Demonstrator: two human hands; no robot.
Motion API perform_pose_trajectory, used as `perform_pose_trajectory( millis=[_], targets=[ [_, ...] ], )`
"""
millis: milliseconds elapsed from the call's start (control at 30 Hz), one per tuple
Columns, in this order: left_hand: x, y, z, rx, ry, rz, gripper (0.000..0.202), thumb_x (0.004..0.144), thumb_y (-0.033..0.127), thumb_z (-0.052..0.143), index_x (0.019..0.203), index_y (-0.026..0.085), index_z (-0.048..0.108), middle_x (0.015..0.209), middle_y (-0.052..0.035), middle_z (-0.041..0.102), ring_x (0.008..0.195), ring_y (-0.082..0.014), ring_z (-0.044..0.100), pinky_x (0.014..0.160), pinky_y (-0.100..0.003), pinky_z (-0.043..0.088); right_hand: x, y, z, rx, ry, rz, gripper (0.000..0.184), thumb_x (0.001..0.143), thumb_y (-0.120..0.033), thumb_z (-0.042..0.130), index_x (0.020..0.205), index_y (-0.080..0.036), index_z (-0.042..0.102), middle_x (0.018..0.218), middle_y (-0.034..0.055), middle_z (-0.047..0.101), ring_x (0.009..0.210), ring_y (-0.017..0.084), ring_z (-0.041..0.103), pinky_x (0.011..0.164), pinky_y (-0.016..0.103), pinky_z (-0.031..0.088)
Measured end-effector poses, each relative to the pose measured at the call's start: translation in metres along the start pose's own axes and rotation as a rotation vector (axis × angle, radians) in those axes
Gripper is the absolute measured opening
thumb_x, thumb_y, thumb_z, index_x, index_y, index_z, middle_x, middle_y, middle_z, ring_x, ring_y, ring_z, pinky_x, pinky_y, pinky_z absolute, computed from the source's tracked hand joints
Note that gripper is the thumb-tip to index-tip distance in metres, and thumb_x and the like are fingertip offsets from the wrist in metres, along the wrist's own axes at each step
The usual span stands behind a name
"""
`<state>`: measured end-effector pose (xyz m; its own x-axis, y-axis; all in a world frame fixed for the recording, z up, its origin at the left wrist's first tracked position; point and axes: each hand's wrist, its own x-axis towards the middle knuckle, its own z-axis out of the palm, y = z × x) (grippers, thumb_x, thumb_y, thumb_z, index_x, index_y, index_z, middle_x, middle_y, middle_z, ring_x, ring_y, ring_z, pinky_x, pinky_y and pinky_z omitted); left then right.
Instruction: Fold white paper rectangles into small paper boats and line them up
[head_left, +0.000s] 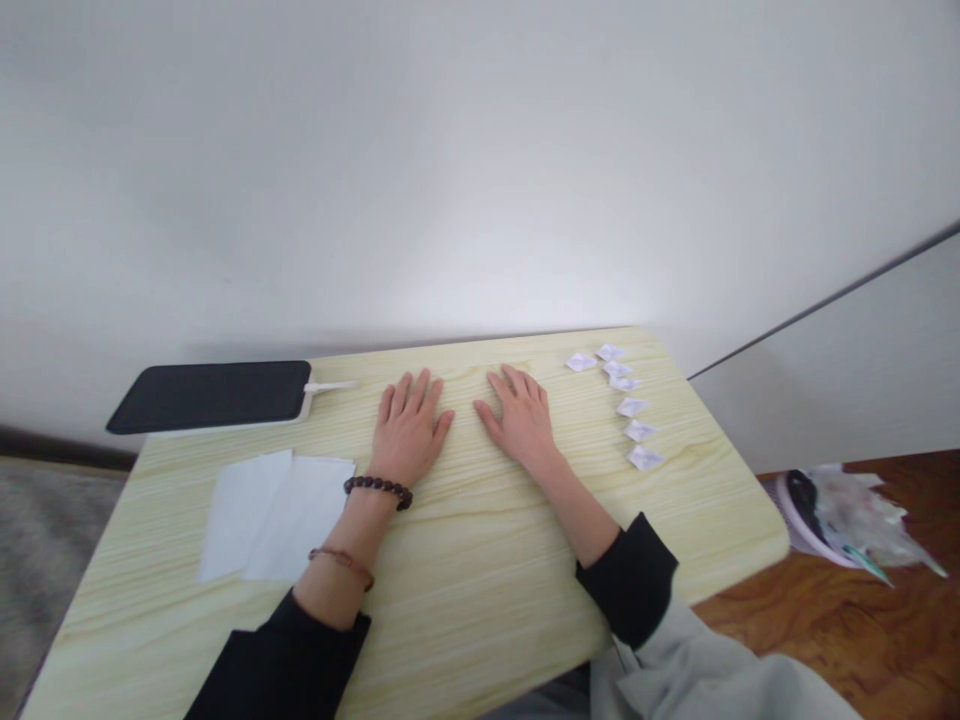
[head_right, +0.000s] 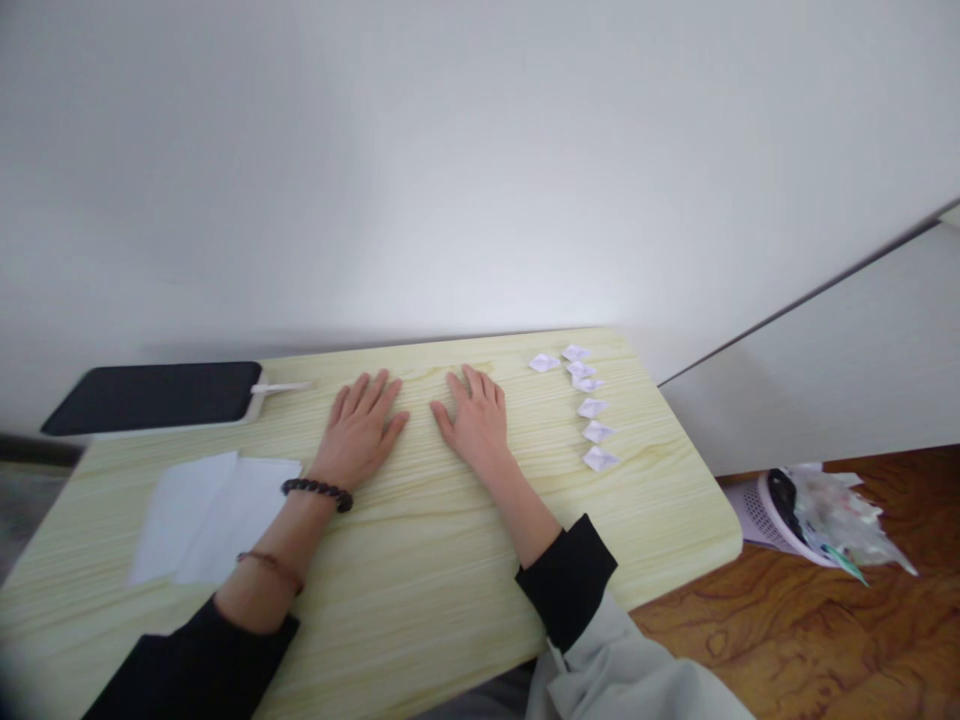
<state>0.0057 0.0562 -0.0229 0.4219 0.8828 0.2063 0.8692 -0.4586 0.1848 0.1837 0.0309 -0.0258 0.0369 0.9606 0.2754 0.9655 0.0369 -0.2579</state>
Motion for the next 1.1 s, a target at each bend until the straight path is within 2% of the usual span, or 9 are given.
perform_pose_trajectory(
  millis=[200,333,433,500,600,700,767,900,1100],
  targets=[
    [-0.007,0.002,-0.005,0.072,-0.108,-0.010,0.053,0.095,0.039,0.033,0.142,0.016,0.037,0.151,-0.0096,0.030,0.139,-0.0296,0.025,0.112,-0.049,0.021,-0.002,-0.007,0.004,-0.036,-0.097,-0.007,0.062,0.093,-0.050,0.036,0.142,-0.012,0.037,0.151,0.0135,0.029,0.138,0.028,0.026,0.111,0.044,0.019],
    [-0.017,0.004,-0.008,0.097,-0.111,-0.001,0.054,0.095,0.041,0.032,0.143,0.017,0.035,0.152,-0.0092,0.028,0.140,-0.0286,0.023,0.113,-0.050,0.019,-0.003,-0.004,0.005,-0.047,-0.126,-0.006,0.064,0.093,-0.051,0.034,0.144,-0.011,0.033,0.152,0.0132,0.026,0.140,0.028,0.023,0.112,0.044,0.017],
    [-0.029,0.001,-0.019,0.112,-0.126,-0.008,0.054,0.093,0.043,0.038,0.141,0.017,0.038,0.151,-0.0115,0.031,0.139,-0.0306,0.024,0.112,-0.052,0.018,-0.004,-0.004,0.006,-0.057,-0.121,-0.003,0.063,0.093,-0.050,0.034,0.144,-0.012,0.034,0.152,0.0132,0.027,0.140,0.028,0.024,0.112,0.044,0.016],
    [-0.037,-0.010,-0.033,0.114,-0.147,-0.061,0.053,0.090,0.042,0.046,0.136,0.017,0.044,0.147,-0.0139,0.035,0.136,-0.0314,0.029,0.111,-0.049,0.021,-0.004,-0.006,0.006,-0.064,-0.113,0.003,0.062,0.093,-0.049,0.035,0.143,-0.012,0.035,0.152,0.0135,0.028,0.139,0.028,0.024,0.112,0.044,0.017],
    [-0.048,-0.041,-0.056,0.051,-0.270,-0.156,0.057,0.080,0.048,0.059,0.130,0.021,0.050,0.133,-0.0138,0.047,0.125,-0.0321,0.041,0.103,-0.048,0.033,-0.005,-0.010,0.007,-0.080,-0.114,0.019,0.062,0.093,-0.046,0.035,0.143,-0.009,0.035,0.151,0.0155,0.028,0.139,0.031,0.024,0.112,0.046,0.017],
    [-0.054,-0.077,-0.073,-0.031,-0.414,-0.120,0.066,0.068,0.047,0.070,0.128,0.025,0.050,0.131,-0.0103,0.047,0.124,-0.0319,0.040,0.102,-0.047,0.034,-0.005,-0.013,0.008,-0.096,-0.113,0.028,0.061,0.093,-0.044,0.036,0.142,-0.007,0.036,0.151,0.0173,0.028,0.138,0.033,0.024,0.111,0.048,0.017],
    [-0.055,-0.092,-0.078,-0.061,-0.459,-0.093,0.071,0.061,0.040,0.075,0.125,0.026,0.051,0.132,-0.0090,0.046,0.122,-0.0314,0.041,0.100,-0.043,0.035,-0.005,-0.014,0.008,-0.103,-0.106,0.025,0.061,0.093,-0.044,0.036,0.142,-0.007,0.036,0.150,0.0179,0.029,0.138,0.033,0.025,0.111,0.049,0.017],
    [-0.049,-0.097,-0.079,-0.097,-0.484,-0.101,0.052,0.059,0.030,0.073,0.109,0.024,0.058,0.118,-0.0059,0.056,0.112,-0.0286,0.048,0.095,-0.040,0.037,-0.005,-0.013,0.008,-0.110,-0.093,0.021,0.061,0.093,-0.044,0.036,0.141,-0.007,0.038,0.150,0.0180,0.030,0.137,0.033,0.026,0.110,0.048,0.018],
    [-0.039,-0.097,-0.073,-0.188,-0.396,-0.105,0.030,0.063,0.035,0.068,0.088,0.021,0.058,0.098,-0.0048,0.062,0.097,-0.0253,0.055,0.085,-0.036,0.041,-0.005,-0.012,0.009,-0.117,-0.089,0.016,0.061,0.093,-0.045,0.035,0.141,-0.007,0.037,0.149,0.0177,0.031,0.137,0.033,0.026,0.110,0.049,0.018]
  ],
)
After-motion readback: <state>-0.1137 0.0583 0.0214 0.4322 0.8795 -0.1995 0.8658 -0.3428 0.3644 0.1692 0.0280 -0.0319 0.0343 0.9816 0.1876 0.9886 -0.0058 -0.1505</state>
